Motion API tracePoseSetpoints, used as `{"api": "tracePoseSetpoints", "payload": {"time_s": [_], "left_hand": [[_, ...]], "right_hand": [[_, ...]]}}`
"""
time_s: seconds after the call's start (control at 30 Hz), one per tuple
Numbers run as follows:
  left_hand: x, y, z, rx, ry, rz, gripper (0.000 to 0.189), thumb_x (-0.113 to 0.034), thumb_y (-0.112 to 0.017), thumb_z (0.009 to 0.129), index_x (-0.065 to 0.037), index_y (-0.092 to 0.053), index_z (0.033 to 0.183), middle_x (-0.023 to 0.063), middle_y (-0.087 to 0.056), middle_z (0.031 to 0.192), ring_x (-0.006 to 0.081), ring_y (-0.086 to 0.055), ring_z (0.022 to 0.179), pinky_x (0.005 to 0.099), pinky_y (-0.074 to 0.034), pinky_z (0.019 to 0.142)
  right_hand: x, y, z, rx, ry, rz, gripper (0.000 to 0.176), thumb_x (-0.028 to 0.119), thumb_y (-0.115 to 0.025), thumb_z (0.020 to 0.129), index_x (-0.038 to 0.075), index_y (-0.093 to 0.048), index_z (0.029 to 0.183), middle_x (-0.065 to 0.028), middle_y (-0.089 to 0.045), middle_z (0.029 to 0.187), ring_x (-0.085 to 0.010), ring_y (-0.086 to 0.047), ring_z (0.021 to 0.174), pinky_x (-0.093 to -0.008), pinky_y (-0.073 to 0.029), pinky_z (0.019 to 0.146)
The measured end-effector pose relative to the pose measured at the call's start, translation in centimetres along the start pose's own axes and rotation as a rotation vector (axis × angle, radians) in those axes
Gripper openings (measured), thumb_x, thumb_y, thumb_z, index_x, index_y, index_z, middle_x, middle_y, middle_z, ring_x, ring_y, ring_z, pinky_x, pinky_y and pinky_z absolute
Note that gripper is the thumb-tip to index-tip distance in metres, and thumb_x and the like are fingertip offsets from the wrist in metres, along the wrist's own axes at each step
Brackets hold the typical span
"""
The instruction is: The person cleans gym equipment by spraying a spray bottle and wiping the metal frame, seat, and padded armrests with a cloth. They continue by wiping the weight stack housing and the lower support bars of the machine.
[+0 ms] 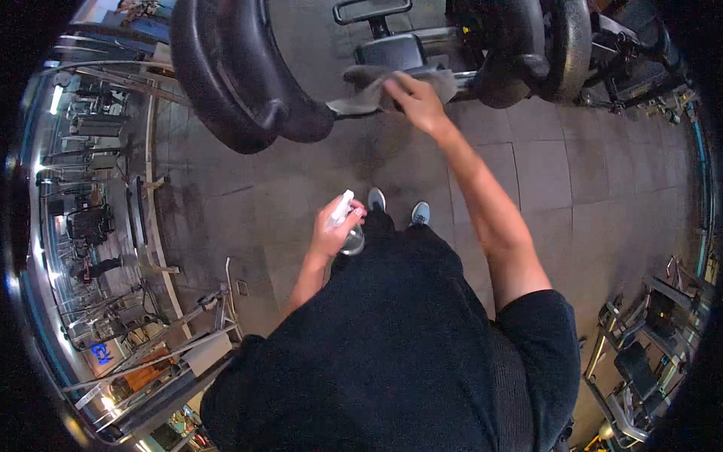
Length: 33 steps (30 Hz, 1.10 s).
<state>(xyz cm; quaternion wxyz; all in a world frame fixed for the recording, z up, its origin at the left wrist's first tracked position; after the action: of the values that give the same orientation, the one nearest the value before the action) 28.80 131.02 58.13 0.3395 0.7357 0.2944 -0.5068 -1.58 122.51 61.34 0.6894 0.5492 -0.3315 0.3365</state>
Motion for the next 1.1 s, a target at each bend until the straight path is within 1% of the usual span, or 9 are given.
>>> {"api": "tracePoseSetpoints", "payload": {"time_s": [0.07, 0.27, 0.33, 0.4, 0.53, 0.7, 0.87, 1.03, 1.1], "left_hand": [[0.7, 0.7, -1.1, -0.030, -0.006, 0.015, 0.018, -0.012, -0.069, 0.099, 0.002, -0.069, 0.109, 0.0082, -0.075, 0.093, 0.0158, -0.073, 0.084, 0.0298, -0.058, 0.076], [0.6, 3.7, -3.6, -0.096, 0.041, 0.108, 0.020, -0.014, -0.070, 0.094, 0.003, -0.071, 0.105, 0.0104, -0.076, 0.088, 0.0151, -0.070, 0.077, 0.0323, -0.056, 0.073], [0.3, 5.0, -3.8, -0.120, 0.010, 0.090, 0.018, -0.013, -0.071, 0.095, 0.002, -0.071, 0.105, 0.0096, -0.075, 0.088, 0.0147, -0.070, 0.077, 0.0318, -0.056, 0.073], [-0.1, 5.6, -4.8, -0.169, -0.015, 0.030, 0.016, -0.012, -0.072, 0.097, 0.002, -0.070, 0.105, 0.0080, -0.075, 0.089, 0.0138, -0.070, 0.079, 0.0308, -0.056, 0.073], [1.5, 6.9, -5.6, -0.139, -0.010, -0.042, 0.015, -0.011, -0.071, 0.099, 0.003, -0.069, 0.105, 0.0093, -0.074, 0.090, 0.0138, -0.070, 0.080, 0.0298, -0.057, 0.074], [2.0, 7.8, -6.2, -0.091, 0.007, -0.101, 0.016, -0.011, -0.070, 0.099, 0.003, -0.069, 0.104, 0.0096, -0.074, 0.090, 0.0144, -0.070, 0.080, 0.0303, -0.057, 0.074], [2.4, 8.0, -5.3, 0.069, 0.047, -0.051, 0.020, -0.014, -0.070, 0.098, 0.005, -0.069, 0.106, 0.0125, -0.074, 0.094, 0.0186, -0.072, 0.084, 0.0326, -0.060, 0.076], [3.2, 7.8, -2.5, 0.174, -0.012, -0.024, 0.018, -0.014, -0.070, 0.098, 0.003, -0.069, 0.105, 0.0116, -0.074, 0.094, 0.0165, -0.072, 0.082, 0.0318, -0.058, 0.074], [1.8, 7.3, -1.3, 0.200, -0.055, 0.029, 0.017, -0.014, -0.070, 0.098, 0.002, -0.069, 0.103, 0.0103, -0.075, 0.091, 0.0149, -0.072, 0.080, 0.0308, -0.058, 0.073]], "right_hand": [[2.5, -0.2, -2.8, -0.351, -0.248, 0.707, 0.046, 0.039, -0.058, 0.107, -0.004, -0.068, 0.121, -0.0198, -0.074, 0.111, -0.0338, -0.070, 0.101, -0.0411, -0.052, 0.094], [14.6, -12.9, -1.9, -0.726, 0.273, 0.234, 0.058, 0.028, -0.043, 0.109, -0.004, -0.038, 0.157, -0.0297, -0.047, 0.153, -0.0437, -0.040, 0.147, -0.0501, -0.029, 0.122], [16.8, -8.1, 3.9, -0.548, 0.292, 0.590, 0.058, 0.033, -0.046, 0.108, 0.001, -0.043, 0.156, -0.0276, -0.044, 0.158, -0.0508, -0.031, 0.150, -0.0476, -0.026, 0.125], [19.9, -3.0, 7.8, -0.490, 0.568, 0.505, 0.057, 0.038, -0.051, 0.106, 0.008, -0.048, 0.155, -0.0251, -0.042, 0.161, -0.0531, -0.029, 0.151, -0.0470, -0.029, 0.124], [19.8, -3.5, 7.7, -0.515, 0.504, 0.361, 0.060, 0.039, -0.056, 0.105, 0.015, -0.045, 0.159, -0.0206, -0.016, 0.174, -0.0448, -0.026, 0.156, -0.0446, -0.028, 0.125], [10.7, -11.6, 2.1, -0.692, 0.141, 0.612, 0.045, 0.027, -0.051, 0.111, -0.001, -0.053, 0.146, -0.0219, -0.068, 0.133, -0.0285, -0.065, 0.124, -0.0361, -0.047, 0.104], [8.3, -10.2, -3.7, -0.913, -0.130, 1.010, 0.040, 0.037, -0.057, 0.111, 0.000, -0.069, 0.122, 0.0028, -0.065, 0.113, -0.0090, -0.054, 0.106, -0.0270, -0.044, 0.097], [10.8, 2.0, -14.6, -1.523, 0.157, 0.630, 0.044, 0.031, -0.051, 0.113, 0.001, -0.051, 0.145, -0.0102, -0.059, 0.138, -0.0175, -0.056, 0.124, -0.0341, -0.043, 0.110], [10.7, 8.2, -14.5, -1.396, 0.277, 0.311, 0.036, 0.025, -0.055, 0.111, 0.002, -0.052, 0.139, -0.0059, -0.062, 0.127, -0.0147, -0.058, 0.112, -0.0337, -0.046, 0.101]]}}
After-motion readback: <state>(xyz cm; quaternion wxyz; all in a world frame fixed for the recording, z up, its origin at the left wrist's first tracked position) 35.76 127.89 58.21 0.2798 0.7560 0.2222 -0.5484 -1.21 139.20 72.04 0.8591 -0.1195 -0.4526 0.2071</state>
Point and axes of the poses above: each hand's wrist, its own z-axis towards the middle knuckle, its own y-axis out of the back of the hand, x = y × z, the point moved 3 cm from there along z, towards the middle knuckle
